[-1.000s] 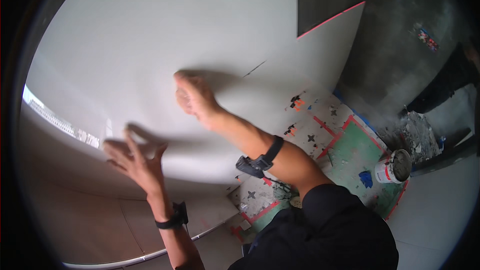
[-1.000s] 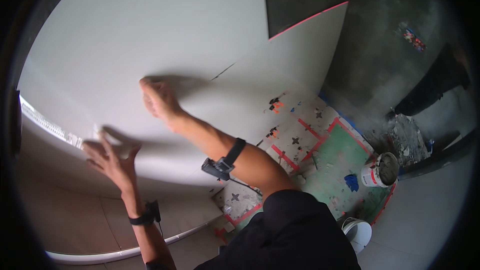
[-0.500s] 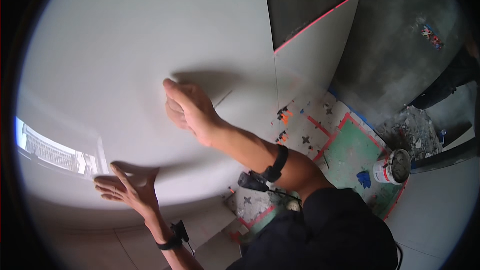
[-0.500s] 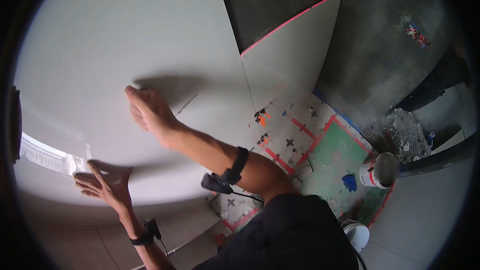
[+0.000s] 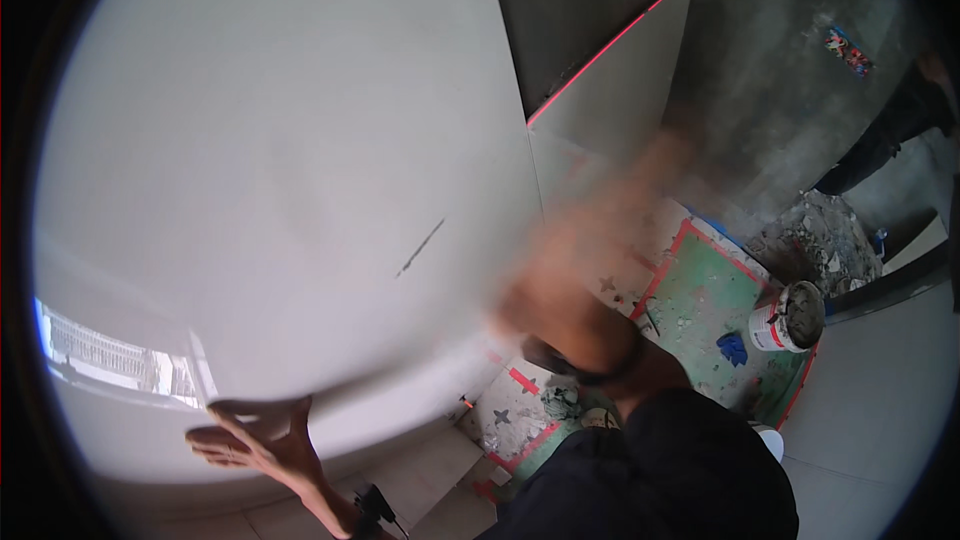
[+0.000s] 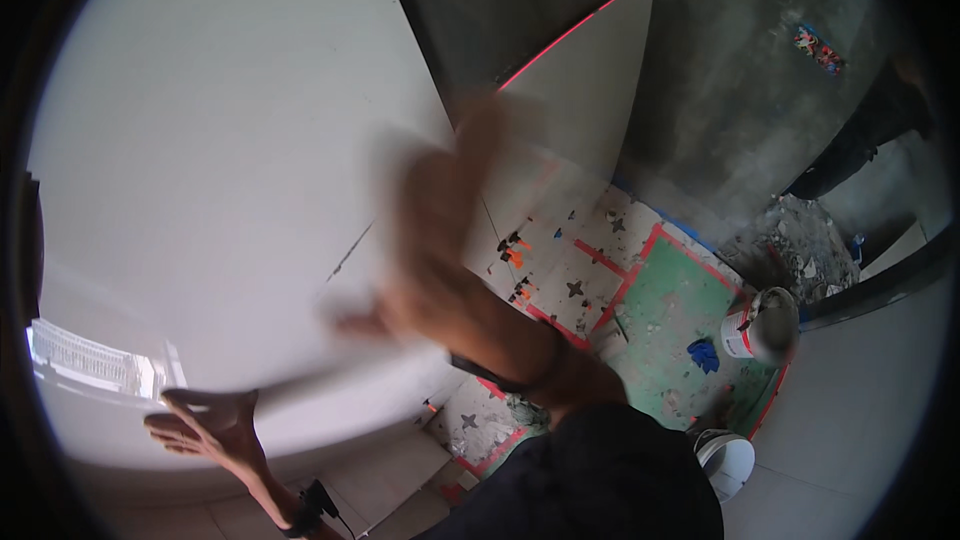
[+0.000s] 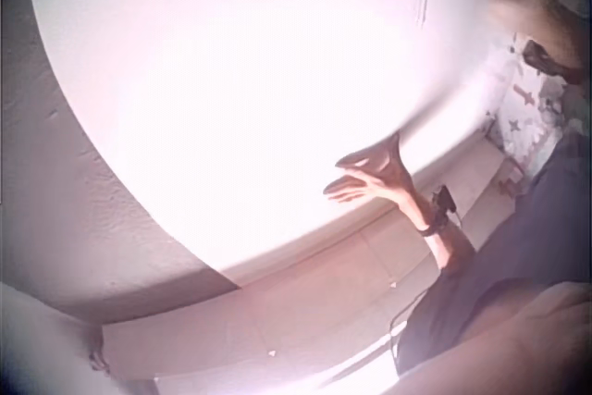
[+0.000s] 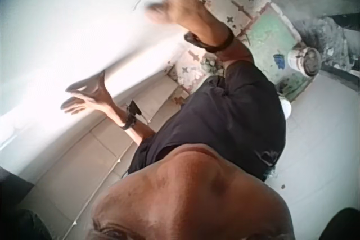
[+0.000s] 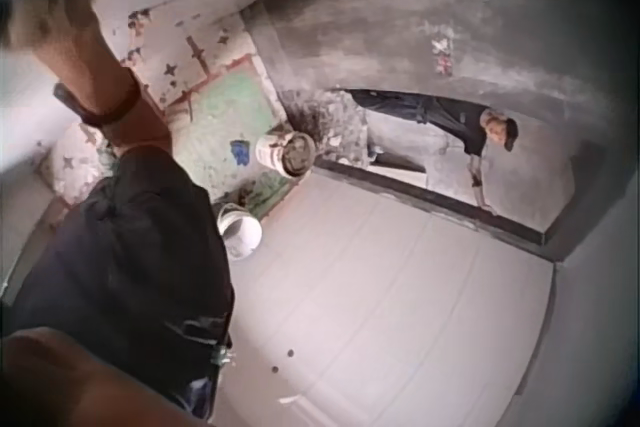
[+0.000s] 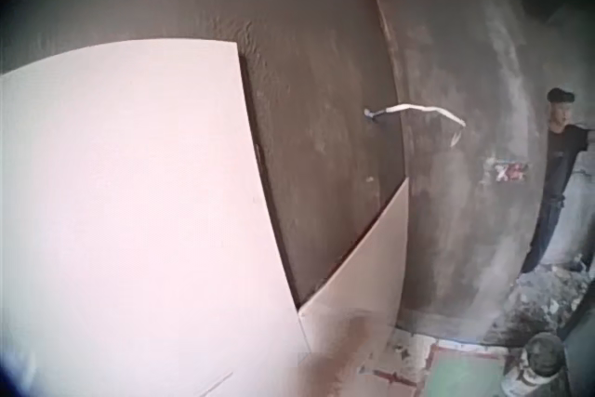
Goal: Installing large format wall tiles onto a prepared surface with adhesive mortar and spacers.
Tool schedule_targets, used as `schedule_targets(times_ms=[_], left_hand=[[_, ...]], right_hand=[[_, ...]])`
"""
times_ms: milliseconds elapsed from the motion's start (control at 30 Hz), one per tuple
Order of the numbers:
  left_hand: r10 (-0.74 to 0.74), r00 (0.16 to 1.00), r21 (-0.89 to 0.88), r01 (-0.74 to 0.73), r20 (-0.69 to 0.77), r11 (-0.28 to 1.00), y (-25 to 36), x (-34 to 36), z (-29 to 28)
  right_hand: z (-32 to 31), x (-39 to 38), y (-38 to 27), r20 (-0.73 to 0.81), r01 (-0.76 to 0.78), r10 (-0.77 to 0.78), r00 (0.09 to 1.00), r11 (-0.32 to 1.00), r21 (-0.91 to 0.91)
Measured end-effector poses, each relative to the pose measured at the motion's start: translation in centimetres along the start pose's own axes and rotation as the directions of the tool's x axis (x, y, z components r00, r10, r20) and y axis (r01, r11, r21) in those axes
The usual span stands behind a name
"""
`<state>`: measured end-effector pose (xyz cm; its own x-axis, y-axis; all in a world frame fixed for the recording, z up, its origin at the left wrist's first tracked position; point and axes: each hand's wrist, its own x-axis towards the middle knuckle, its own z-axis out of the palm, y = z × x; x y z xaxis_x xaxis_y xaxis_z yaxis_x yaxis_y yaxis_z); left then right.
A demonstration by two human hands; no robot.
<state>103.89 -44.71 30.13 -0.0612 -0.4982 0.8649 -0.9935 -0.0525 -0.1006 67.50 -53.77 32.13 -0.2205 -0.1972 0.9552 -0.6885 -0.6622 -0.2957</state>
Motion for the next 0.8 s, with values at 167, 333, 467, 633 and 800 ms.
schedule_targets(times_ms=[167,333,467,633,800], left_hand=[[0.116,0.992,0.008,-0.115,-0.049,0.993,-0.8,0.4,0.1],[0.074,0.997,0.044,-0.073,-0.033,0.996,-1.5,-0.2,1.5],[0.128,0.988,0.048,-0.124,-0.089,0.991,-2.0,0.2,0.7],[0.132,0.989,0.016,-0.131,-0.066,0.991,-0.7,0.1,0.0],[0.077,0.996,0.009,-0.077,-0.048,0.997,-2.0,-0.4,1.0]], right_hand=[[4.9,2.4,2.4,0.09,0.124,-0.108,0.99,0.971,-0.204],[3.5,1.1,-0.7,0.211,0.042,0.007,0.977,0.973,-0.228],[-1.2,1.8,-2.2,-0.056,0.151,-0.171,0.984,0.955,-0.254],[3.8,3.8,2.1,0.036,0.081,-0.074,0.997,0.962,-0.262],[2.6,2.9,-0.7,0.113,0.089,-0.065,0.991,0.97,-0.225]])
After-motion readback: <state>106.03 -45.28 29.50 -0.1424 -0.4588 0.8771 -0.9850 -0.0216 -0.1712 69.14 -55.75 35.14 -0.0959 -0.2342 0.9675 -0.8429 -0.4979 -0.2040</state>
